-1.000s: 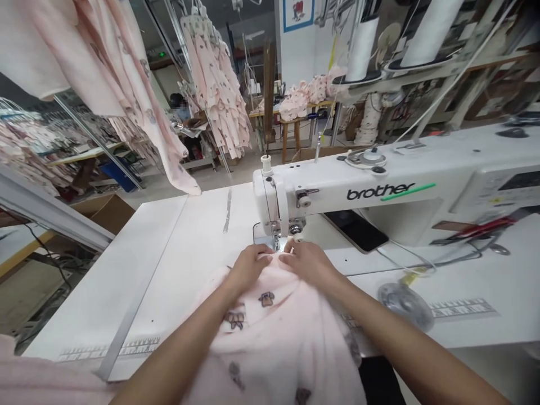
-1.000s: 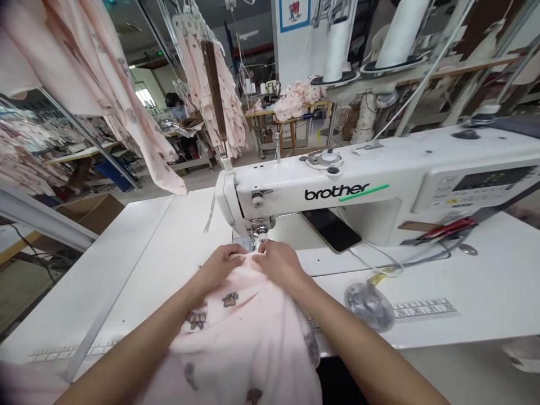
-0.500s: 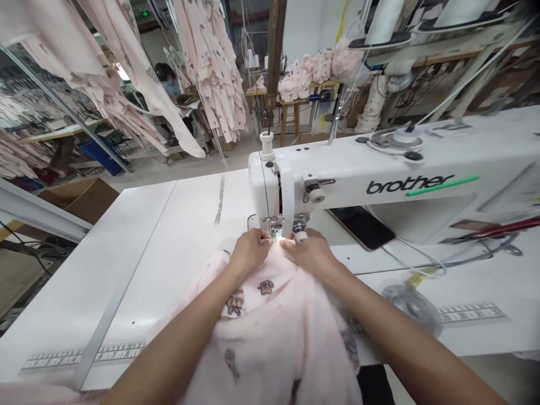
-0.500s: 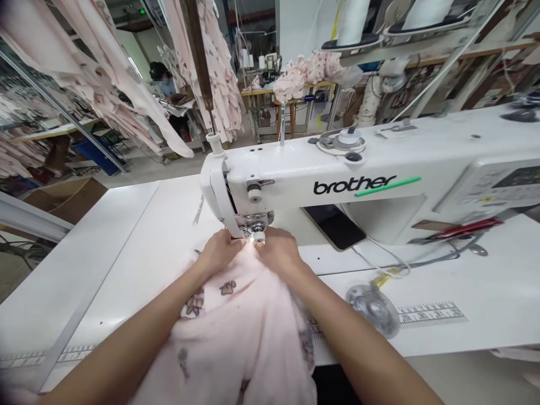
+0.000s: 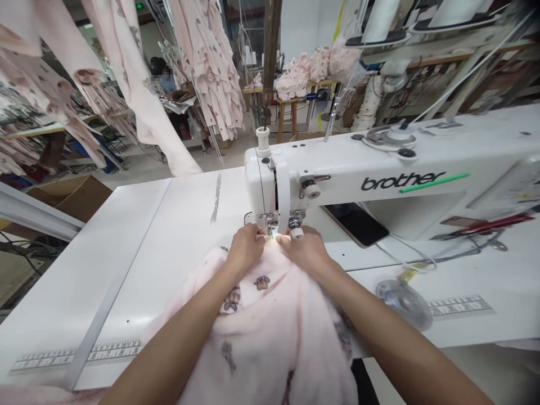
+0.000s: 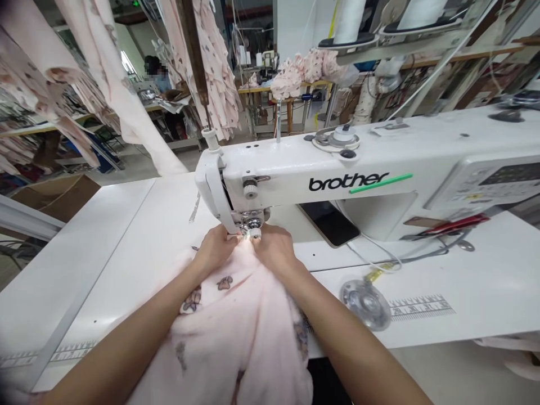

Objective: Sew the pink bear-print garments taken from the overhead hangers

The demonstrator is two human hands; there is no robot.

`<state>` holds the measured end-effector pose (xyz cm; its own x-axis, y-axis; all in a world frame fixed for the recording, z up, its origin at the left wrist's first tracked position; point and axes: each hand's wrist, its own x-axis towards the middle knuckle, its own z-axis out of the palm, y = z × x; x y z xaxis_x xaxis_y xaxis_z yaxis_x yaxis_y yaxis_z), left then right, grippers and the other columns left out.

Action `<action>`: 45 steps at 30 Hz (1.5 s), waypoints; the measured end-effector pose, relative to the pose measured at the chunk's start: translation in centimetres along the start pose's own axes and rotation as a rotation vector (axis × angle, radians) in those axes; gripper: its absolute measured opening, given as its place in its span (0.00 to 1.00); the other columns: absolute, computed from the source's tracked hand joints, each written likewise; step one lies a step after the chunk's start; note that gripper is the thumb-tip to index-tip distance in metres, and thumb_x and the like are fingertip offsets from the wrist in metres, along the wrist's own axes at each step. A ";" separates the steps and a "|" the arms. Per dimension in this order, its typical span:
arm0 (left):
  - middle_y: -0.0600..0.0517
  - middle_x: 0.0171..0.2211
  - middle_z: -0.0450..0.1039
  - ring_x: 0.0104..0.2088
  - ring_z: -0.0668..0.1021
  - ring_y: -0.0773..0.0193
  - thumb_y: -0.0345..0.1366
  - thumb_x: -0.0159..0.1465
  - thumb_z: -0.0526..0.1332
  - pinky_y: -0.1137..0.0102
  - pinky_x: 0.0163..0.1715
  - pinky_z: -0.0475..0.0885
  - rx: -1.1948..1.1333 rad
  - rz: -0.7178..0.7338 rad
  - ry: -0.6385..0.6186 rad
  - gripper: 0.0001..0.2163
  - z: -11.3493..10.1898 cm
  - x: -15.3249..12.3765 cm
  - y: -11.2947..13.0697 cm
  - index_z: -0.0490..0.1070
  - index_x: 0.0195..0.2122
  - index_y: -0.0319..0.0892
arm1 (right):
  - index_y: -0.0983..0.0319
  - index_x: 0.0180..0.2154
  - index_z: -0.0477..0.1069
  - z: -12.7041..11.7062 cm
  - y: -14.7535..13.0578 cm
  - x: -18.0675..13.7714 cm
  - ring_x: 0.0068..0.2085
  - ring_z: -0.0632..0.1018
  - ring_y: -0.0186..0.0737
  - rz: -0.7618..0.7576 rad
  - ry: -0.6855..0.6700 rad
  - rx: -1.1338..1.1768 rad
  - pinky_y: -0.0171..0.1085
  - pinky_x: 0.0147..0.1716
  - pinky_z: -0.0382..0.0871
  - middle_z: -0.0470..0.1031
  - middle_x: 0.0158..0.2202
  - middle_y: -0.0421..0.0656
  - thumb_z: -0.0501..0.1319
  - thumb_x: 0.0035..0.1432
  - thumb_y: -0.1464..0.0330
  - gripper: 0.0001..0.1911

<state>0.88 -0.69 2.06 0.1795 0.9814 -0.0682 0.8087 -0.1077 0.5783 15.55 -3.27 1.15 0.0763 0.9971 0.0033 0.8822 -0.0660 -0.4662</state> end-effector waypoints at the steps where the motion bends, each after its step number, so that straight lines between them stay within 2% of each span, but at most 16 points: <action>1: 0.50 0.31 0.75 0.35 0.76 0.61 0.29 0.56 0.54 0.71 0.34 0.64 0.003 0.002 0.005 0.06 0.0 0.0 0.0 0.70 0.31 0.42 | 0.61 0.32 0.72 0.0 0.0 0.0 0.29 0.73 0.39 0.003 0.003 0.000 0.33 0.26 0.56 0.75 0.29 0.42 0.56 0.55 0.67 0.08; 12: 0.47 0.33 0.75 0.37 0.76 0.58 0.33 0.58 0.56 0.70 0.34 0.65 0.041 0.001 0.044 0.03 0.4 0.6 -0.5 0.68 0.30 0.40 | 0.63 0.27 0.71 -0.1 -0.2 0.6 0.28 0.73 0.39 0.014 0.022 -0.015 0.33 0.24 0.56 0.75 0.28 0.44 0.55 0.56 0.67 0.10; 21: 0.46 0.32 0.74 0.36 0.76 0.55 0.31 0.58 0.54 0.69 0.31 0.64 0.064 0.015 0.058 0.05 0.4 0.9 -0.4 0.68 0.34 0.39 | 0.64 0.29 0.73 0.6 0.1 0.9 0.31 0.74 0.41 -0.006 0.053 -0.083 0.34 0.26 0.56 0.76 0.30 0.46 0.54 0.58 0.68 0.11; 24: 0.46 0.35 0.74 0.38 0.76 0.56 0.30 0.58 0.53 0.69 0.33 0.65 0.069 0.024 0.066 0.07 0.6 1.0 -0.5 0.68 0.36 0.40 | 0.64 0.29 0.73 1.0 0.3 1.1 0.32 0.74 0.42 -0.016 0.072 -0.102 0.35 0.27 0.56 0.76 0.30 0.47 0.55 0.58 0.68 0.11; 30: 0.43 0.37 0.74 0.40 0.76 0.52 0.34 0.61 0.53 0.67 0.34 0.66 0.118 0.024 0.082 0.09 0.6 0.7 -0.4 0.67 0.39 0.37 | 0.65 0.30 0.73 1.6 0.3 1.1 0.33 0.75 0.45 -0.012 0.106 -0.096 0.36 0.28 0.56 0.76 0.30 0.50 0.54 0.57 0.70 0.11; 34: 0.42 0.41 0.72 0.42 0.76 0.53 0.34 0.62 0.52 0.67 0.38 0.66 0.152 0.077 0.082 0.09 0.3 0.2 -0.2 0.67 0.39 0.37 | 0.64 0.33 0.71 0.7 0.8 0.2 0.33 0.75 0.43 -0.102 0.089 -0.023 0.34 0.29 0.58 0.76 0.31 0.47 0.53 0.60 0.67 0.10; 38: 0.43 0.43 0.72 0.44 0.75 0.54 0.32 0.61 0.53 0.67 0.40 0.66 0.164 0.099 0.071 0.08 0.2 0.3 -0.4 0.69 0.39 0.38 | 0.62 0.39 0.68 0.0 1.9 -0.4 0.36 0.74 0.39 -0.223 0.065 0.067 0.32 0.32 0.61 0.74 0.35 0.43 0.46 0.66 0.65 0.14; 45: 0.44 0.38 0.74 0.41 0.76 0.53 0.32 0.61 0.54 0.67 0.37 0.66 0.138 0.059 0.036 0.08 0.1 0.6 -0.5 0.69 0.39 0.39 | 0.62 0.37 0.65 0.1 1.9 -0.3 0.37 0.74 0.44 -0.201 0.046 0.099 0.35 0.32 0.61 0.73 0.35 0.46 0.44 0.66 0.66 0.14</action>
<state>0.63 -0.08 1.63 0.2111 0.9774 -0.0072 0.8670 -0.1839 0.4631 17.17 -3.66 0.20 -0.0732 0.9869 0.1436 0.8319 0.1398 -0.5369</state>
